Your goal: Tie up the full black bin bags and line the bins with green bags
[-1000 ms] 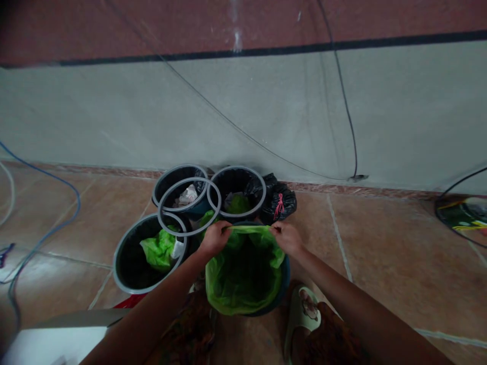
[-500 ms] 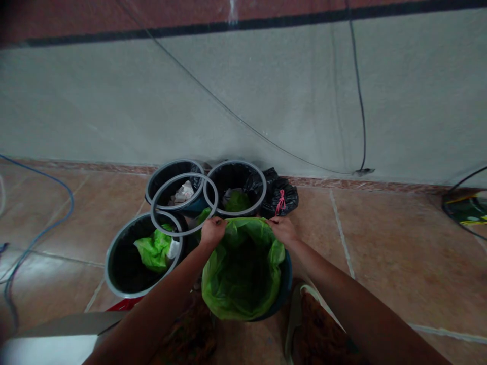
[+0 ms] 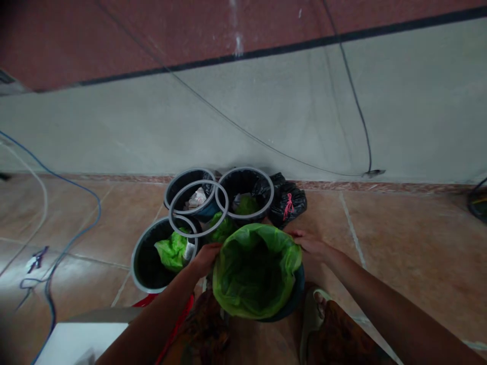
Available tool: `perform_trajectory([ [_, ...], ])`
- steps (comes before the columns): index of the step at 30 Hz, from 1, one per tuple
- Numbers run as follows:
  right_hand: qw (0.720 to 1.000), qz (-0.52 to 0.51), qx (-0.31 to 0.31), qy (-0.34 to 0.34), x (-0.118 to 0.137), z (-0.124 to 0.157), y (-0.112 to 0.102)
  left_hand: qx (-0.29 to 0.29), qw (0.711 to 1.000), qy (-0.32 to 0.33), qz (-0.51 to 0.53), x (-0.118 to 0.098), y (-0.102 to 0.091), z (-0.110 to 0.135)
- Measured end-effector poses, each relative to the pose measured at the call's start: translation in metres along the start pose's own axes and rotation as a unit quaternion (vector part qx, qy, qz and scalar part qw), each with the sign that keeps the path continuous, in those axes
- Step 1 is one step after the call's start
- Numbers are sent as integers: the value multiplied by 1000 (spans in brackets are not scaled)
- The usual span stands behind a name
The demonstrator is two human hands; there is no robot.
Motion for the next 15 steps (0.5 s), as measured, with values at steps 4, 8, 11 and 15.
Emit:
perform_trajectory([
  [4, 1000, -2, -1, 2, 4, 20, 1, -24, 999, 32, -18, 6, -8, 12],
  [8, 999, 28, -4, -16, 6, 35, 7, -74, 988, 85, -102, 3, -13, 15],
  [11, 997, 66, -42, 12, -4, 40, 9, -83, 982, 87, -146, 7, -13, 16],
  [15, 993, 57, -82, 57, -25, 49, 10, -77, 978, 56, -187, 20, -15, 22],
])
Point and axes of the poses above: each hand's wrist, its own z-axis away from the middle knuckle, its own y-axis out of the palm, x = y × z, the point moved 9 cm from there along -z, towards the middle knuckle, and after that the axes turned 5 degrees about z, right-handed, at the moved point
